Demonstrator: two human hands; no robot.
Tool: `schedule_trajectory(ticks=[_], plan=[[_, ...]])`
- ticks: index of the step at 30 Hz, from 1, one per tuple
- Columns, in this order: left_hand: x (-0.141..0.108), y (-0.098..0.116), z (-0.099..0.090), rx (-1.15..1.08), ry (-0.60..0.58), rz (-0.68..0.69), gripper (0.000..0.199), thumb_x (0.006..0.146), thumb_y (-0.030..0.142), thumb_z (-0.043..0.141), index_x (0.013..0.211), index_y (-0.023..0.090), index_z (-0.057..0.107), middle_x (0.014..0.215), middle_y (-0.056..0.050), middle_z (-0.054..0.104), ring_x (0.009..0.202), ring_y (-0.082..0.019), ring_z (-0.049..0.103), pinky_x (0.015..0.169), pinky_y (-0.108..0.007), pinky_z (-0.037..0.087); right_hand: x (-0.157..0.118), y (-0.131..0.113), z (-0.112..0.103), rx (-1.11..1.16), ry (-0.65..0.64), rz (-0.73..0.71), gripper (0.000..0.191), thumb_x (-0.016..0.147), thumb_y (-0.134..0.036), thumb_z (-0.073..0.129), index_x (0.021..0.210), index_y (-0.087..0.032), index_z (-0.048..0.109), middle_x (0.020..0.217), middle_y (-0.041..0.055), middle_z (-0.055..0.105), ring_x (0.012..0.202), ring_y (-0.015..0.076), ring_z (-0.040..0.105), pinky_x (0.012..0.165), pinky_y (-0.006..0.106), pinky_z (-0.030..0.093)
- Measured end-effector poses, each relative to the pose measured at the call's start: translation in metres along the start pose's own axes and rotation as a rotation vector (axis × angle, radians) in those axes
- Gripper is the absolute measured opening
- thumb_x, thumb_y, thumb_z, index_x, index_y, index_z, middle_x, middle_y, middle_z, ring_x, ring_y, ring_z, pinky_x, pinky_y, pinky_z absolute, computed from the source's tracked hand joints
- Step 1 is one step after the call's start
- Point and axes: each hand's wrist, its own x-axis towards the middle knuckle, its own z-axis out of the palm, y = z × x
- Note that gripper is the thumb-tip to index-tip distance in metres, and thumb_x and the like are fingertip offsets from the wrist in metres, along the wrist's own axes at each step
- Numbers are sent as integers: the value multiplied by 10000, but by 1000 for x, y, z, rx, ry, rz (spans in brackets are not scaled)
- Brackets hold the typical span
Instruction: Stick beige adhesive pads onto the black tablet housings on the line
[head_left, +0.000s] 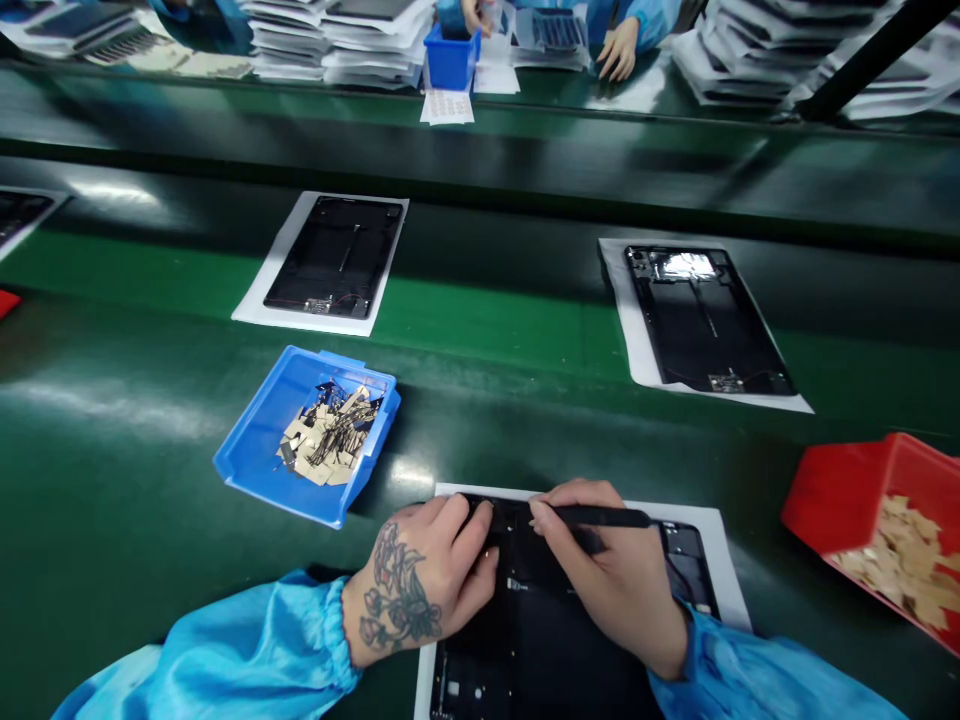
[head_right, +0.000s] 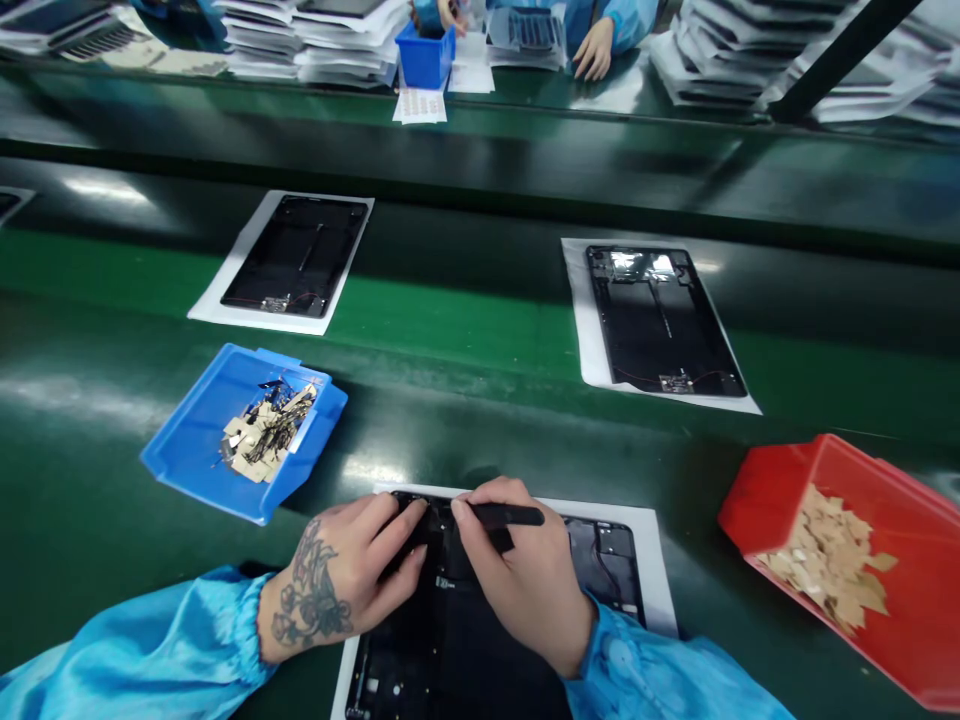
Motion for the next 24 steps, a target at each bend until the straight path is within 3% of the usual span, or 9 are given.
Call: schedule_trajectory(ticks=[5, 11, 24], plan=[[-1, 0, -1, -28, 31, 3, 388, 863, 332, 508, 1140, 64, 551, 815, -81, 521, 653, -234, 534, 472, -371, 491, 2, 3, -1, 133, 10, 263, 166, 909, -342, 599, 867, -189, 550, 728, 2, 601, 599, 149, 631, 525, 222, 498], [-2, -1, 0, -26, 29, 14, 378, 870, 314, 506, 1145, 58, 550, 808, -86, 517, 653, -245, 535, 458, -381, 491, 3, 7, 1, 172, -21, 355, 205, 896, -373, 626, 874, -193, 529, 662, -12, 608, 584, 155, 634, 543, 224, 497], [-2, 1, 0, -37, 14, -4, 382, 873, 318, 514, 1142, 51, 571, 834, -114, 545, 697, -261, 525, 513, -395, 484, 2, 9, 1, 60, 6, 208, 171, 918, -350, 589, 847, -196, 565, 781, -1, 583, 584, 135, 617, 541, 241, 491]])
